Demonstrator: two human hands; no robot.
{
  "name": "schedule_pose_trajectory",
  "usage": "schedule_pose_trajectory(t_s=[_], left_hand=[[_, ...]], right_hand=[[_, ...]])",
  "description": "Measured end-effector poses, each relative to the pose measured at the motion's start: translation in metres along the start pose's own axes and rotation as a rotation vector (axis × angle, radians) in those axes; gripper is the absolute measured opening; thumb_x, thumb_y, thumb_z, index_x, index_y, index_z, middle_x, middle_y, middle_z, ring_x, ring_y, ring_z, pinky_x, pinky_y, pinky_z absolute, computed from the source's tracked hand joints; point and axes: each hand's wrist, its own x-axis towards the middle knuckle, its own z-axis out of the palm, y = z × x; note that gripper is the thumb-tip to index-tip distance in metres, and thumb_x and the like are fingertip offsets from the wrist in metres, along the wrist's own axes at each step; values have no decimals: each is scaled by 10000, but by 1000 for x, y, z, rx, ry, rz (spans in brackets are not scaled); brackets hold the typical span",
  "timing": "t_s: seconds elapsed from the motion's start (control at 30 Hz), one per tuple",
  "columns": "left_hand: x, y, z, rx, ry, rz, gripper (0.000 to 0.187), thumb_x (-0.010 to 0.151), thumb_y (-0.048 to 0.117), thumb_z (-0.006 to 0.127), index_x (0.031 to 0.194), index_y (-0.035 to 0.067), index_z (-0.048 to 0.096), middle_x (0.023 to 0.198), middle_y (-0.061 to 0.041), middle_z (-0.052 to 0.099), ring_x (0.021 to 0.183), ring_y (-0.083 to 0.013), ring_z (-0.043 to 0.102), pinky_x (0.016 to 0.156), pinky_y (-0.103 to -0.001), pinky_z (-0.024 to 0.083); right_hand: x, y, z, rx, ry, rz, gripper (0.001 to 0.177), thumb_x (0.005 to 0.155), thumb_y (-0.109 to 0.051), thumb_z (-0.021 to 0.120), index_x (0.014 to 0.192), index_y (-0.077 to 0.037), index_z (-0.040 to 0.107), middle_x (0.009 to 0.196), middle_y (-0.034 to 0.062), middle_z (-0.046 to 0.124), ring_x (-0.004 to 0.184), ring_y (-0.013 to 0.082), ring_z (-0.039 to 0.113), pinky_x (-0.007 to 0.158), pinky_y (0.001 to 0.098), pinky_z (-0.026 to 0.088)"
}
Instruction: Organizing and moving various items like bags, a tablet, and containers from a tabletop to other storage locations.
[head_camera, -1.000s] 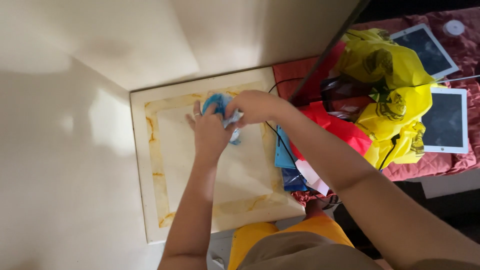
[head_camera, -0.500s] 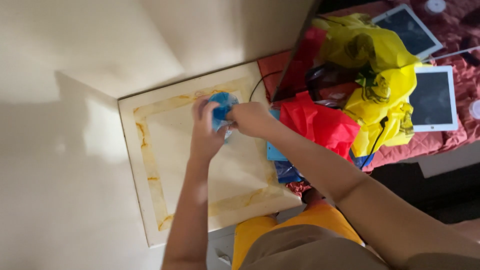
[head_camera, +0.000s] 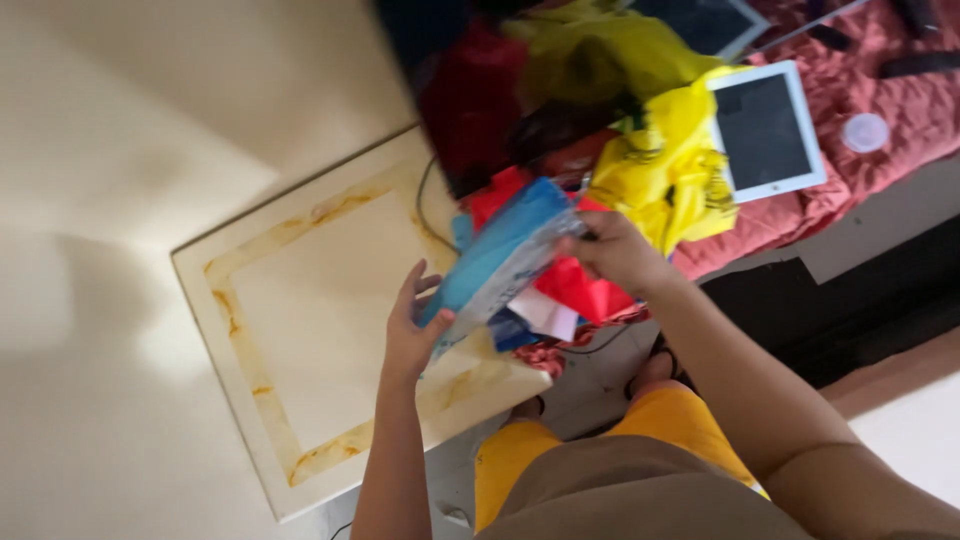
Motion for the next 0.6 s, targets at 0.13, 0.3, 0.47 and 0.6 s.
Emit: schedule_pose_trajectory(t_s=[0.13,0.3,0.47,0.6], left_hand=[[16,17,78,248,-221,143,1106,712,447,901,1608,100,353,1462,-177,593,1190,-291,624,1014,-403,514],[15,82,246,750,-225,129,1003,623,454,955,1469,142,516,1284,-146,706,1187,-262,681,979,-394,526],[31,103,404,920,-208,454,900,634,382,921,1414,100,569,1229,-156,708,1098,-336,686,925,-430,543],[40,128,511,987,-312,781,908,648,374,925,1405,41,549,1177,-196,694,994,-394,671,842,-478,531]], right_hand=[[-37,21,-85,121,105,-48,160,976,-191,688,1027,-43,719,583,-18,511,473,75,432,445,246,349],[-92,61,-199,266,263,-53,180,992,-202,681,958,-27,657,580,-37,485,469,69,414,433,250,324],[-163,67,-330,238,407,-44,179,935,-201,715,1025,-47,700,648,-52,545,496,53,449,444,234,357],[-228,77,-428,56,534,-12,254,866,-178,802,1031,-14,700,701,-34,590,534,50,484,468,234,399]])
